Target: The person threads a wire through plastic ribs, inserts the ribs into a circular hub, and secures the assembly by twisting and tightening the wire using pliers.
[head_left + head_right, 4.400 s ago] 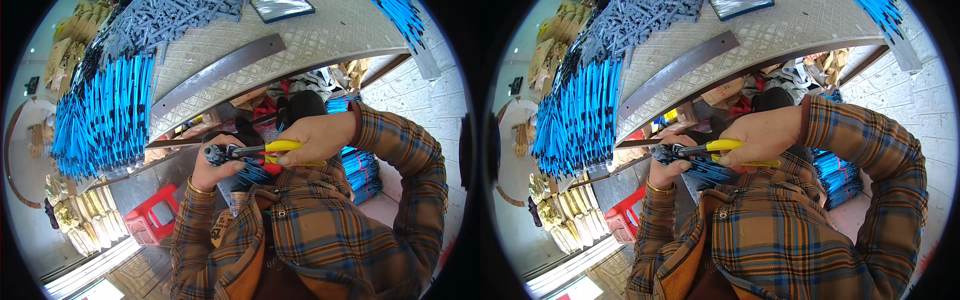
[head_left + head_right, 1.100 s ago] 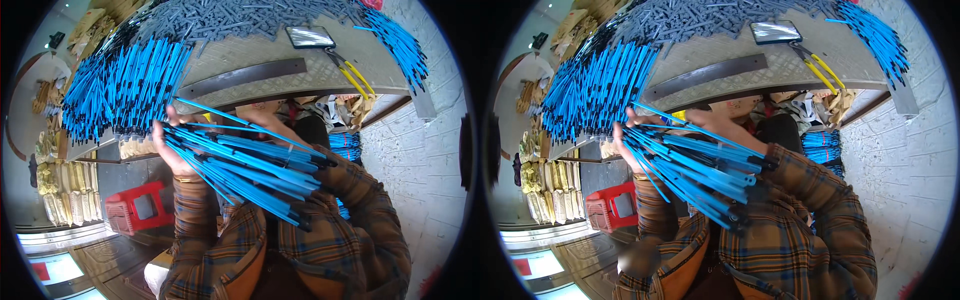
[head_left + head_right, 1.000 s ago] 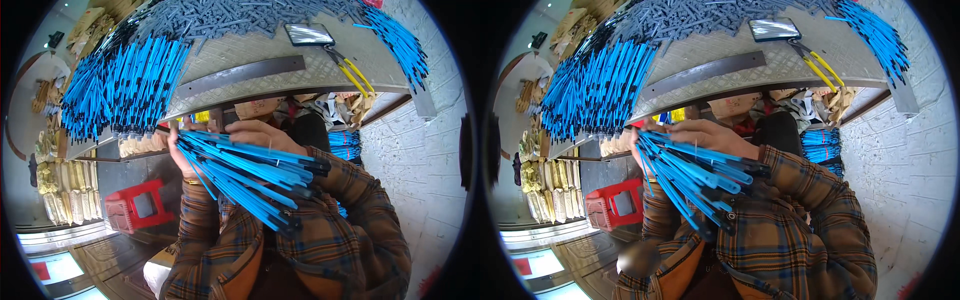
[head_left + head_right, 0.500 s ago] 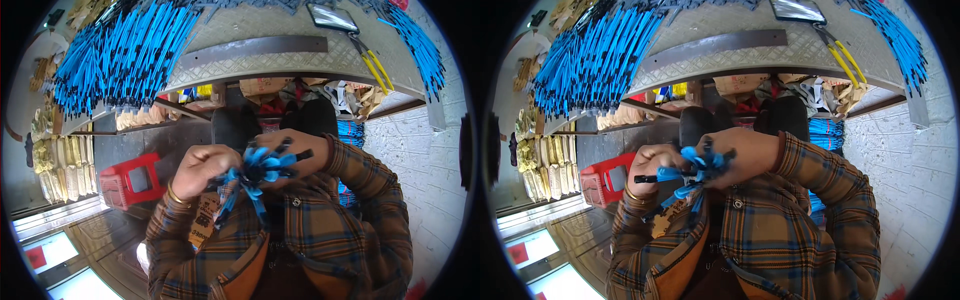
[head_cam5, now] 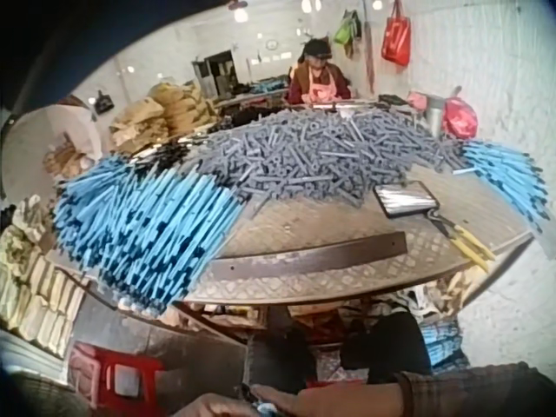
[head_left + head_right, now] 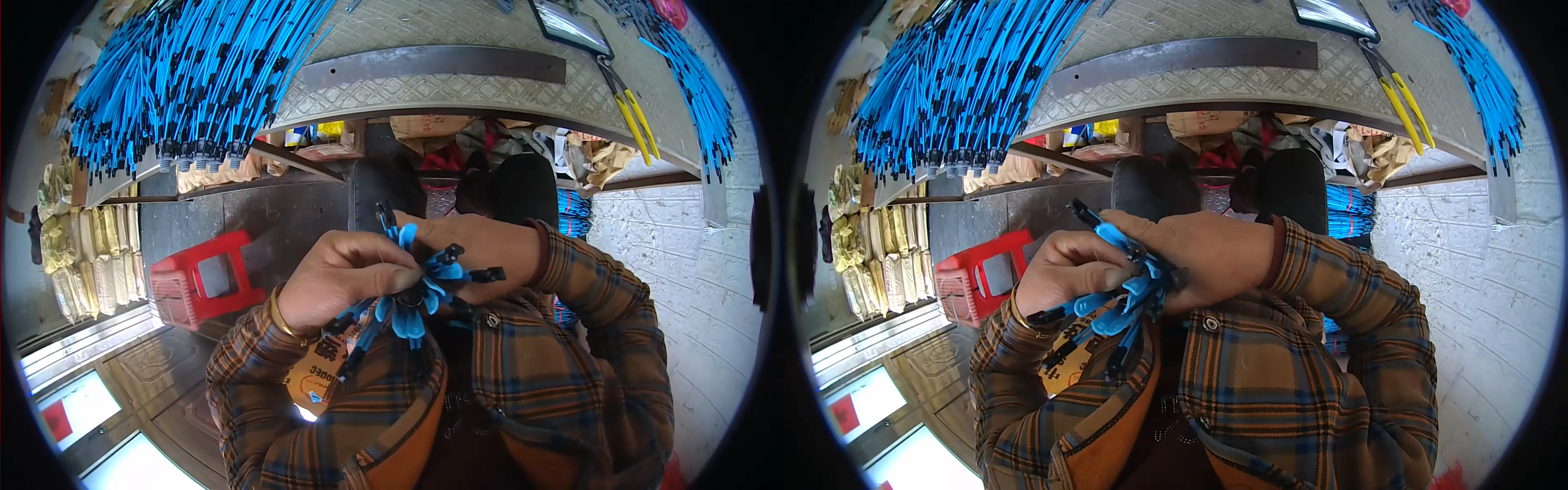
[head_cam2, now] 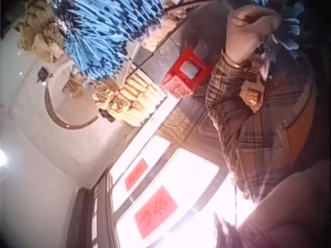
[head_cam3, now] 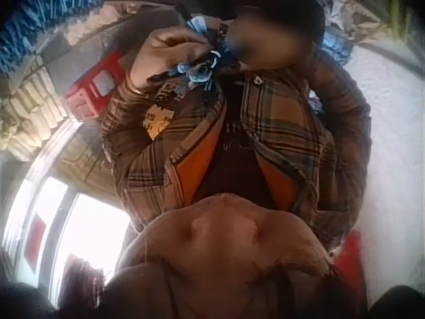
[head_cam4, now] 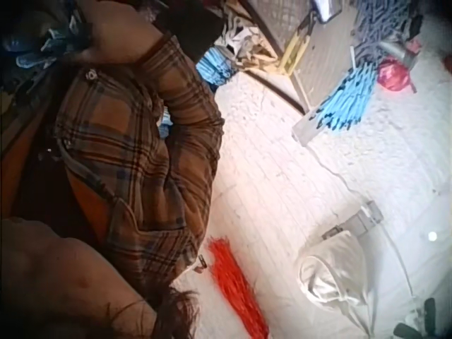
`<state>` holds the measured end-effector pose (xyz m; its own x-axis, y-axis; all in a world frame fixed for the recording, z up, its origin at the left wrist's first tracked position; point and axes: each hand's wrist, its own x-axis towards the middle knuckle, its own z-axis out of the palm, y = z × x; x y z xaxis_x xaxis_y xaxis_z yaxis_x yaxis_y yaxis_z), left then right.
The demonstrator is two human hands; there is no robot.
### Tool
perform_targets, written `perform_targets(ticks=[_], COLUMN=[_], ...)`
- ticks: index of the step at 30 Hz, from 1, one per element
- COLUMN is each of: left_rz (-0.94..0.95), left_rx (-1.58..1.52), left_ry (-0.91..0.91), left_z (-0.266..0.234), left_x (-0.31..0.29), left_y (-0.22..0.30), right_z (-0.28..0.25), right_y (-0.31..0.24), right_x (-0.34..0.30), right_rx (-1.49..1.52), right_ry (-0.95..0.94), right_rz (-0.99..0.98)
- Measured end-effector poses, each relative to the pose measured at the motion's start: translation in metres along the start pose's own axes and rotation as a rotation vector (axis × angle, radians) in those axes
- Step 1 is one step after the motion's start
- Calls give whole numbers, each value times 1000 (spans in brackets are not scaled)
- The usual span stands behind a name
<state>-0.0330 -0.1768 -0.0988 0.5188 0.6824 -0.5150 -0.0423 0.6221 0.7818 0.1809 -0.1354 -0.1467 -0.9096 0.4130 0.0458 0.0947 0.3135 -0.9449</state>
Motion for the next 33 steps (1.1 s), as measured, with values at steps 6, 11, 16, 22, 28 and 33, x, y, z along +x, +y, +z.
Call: perform_targets(ticks=[6,11,16,22,28,33], left_rz=[147,196,241,299,304,332], left_rx=[-108,-101,-48,48,53,139], left_ry=[69,136,234,341,360,290], left_z=[-16,-14,-13,-16,-11,-10], left_x=[3,6,14,21,18,13], left_y=[-10,-10,-11,-15,-12,-16], right_z=[13,32,49,59,50,54], right_y=[35,39,34,40,23,7], right_x=[-13,-21,-5,16,30,24], right_rx=[584,138,710,652,812,739], right_ry=[115,171,306,477,464,510], right_rz=[4,-9,-107,64,44,-24])
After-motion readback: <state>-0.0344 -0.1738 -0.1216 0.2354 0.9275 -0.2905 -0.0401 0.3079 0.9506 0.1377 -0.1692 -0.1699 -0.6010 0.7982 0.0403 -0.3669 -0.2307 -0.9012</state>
